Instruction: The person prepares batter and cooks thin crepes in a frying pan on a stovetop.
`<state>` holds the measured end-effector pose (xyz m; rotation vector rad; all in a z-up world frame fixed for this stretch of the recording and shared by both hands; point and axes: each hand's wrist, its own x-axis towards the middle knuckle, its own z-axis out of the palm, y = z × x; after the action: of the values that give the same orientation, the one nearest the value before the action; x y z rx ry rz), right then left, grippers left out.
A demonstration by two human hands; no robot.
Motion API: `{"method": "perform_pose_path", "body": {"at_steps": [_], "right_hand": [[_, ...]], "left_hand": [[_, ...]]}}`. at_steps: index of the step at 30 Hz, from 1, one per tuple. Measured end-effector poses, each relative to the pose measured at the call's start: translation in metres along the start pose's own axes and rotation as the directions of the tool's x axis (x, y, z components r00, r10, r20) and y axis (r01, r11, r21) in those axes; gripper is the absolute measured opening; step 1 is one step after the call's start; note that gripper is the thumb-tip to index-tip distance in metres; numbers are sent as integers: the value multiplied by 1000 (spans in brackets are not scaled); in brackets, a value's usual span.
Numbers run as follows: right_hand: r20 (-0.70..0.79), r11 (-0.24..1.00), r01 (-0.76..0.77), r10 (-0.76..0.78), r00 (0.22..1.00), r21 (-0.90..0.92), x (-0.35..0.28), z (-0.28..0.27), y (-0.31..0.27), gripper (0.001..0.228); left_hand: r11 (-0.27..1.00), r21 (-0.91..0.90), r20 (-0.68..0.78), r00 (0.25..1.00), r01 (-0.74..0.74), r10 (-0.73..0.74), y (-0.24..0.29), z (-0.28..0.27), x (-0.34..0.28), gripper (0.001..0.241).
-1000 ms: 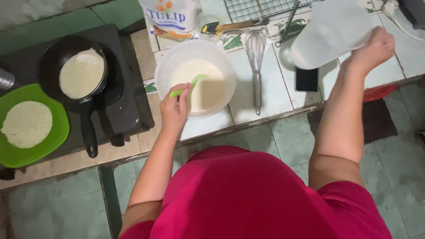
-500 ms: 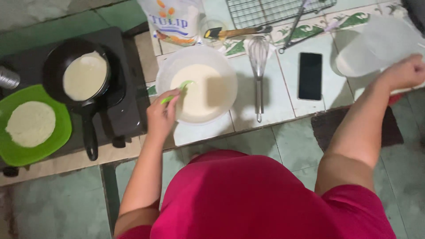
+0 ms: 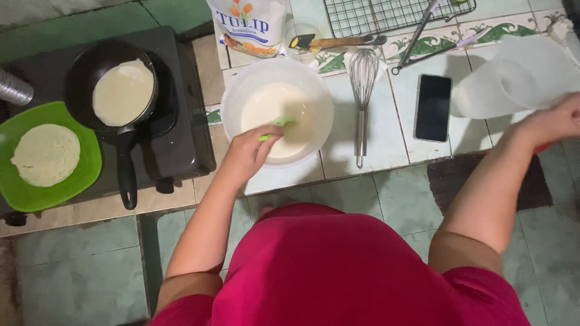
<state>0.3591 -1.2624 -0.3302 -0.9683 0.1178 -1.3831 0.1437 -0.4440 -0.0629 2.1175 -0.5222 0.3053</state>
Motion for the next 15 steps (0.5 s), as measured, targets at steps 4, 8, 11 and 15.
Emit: {"method": "perform_pose_path", "body": {"at_steps": [4,8,11,15], "right_hand": [[50,927,-50,74,996,-372,-98,124,-111,34],[84,919,-139,182,980,-370,-161,174,-124,41],[84,925,-185,224,971,-332,-193,201,-122,37],[90,932,-263,293,952,-248,-202,243,-132,28]], "left_hand": [[999,31,56,998,20,-22,12,-14,-6,13],[994,103,36,999,27,-31,8,-20,-9,22],[994,108,7,1000,19,-20,-9,-9,-10,28],[997,66,-67,997,40,-36,-42,23,-10,26]]}}
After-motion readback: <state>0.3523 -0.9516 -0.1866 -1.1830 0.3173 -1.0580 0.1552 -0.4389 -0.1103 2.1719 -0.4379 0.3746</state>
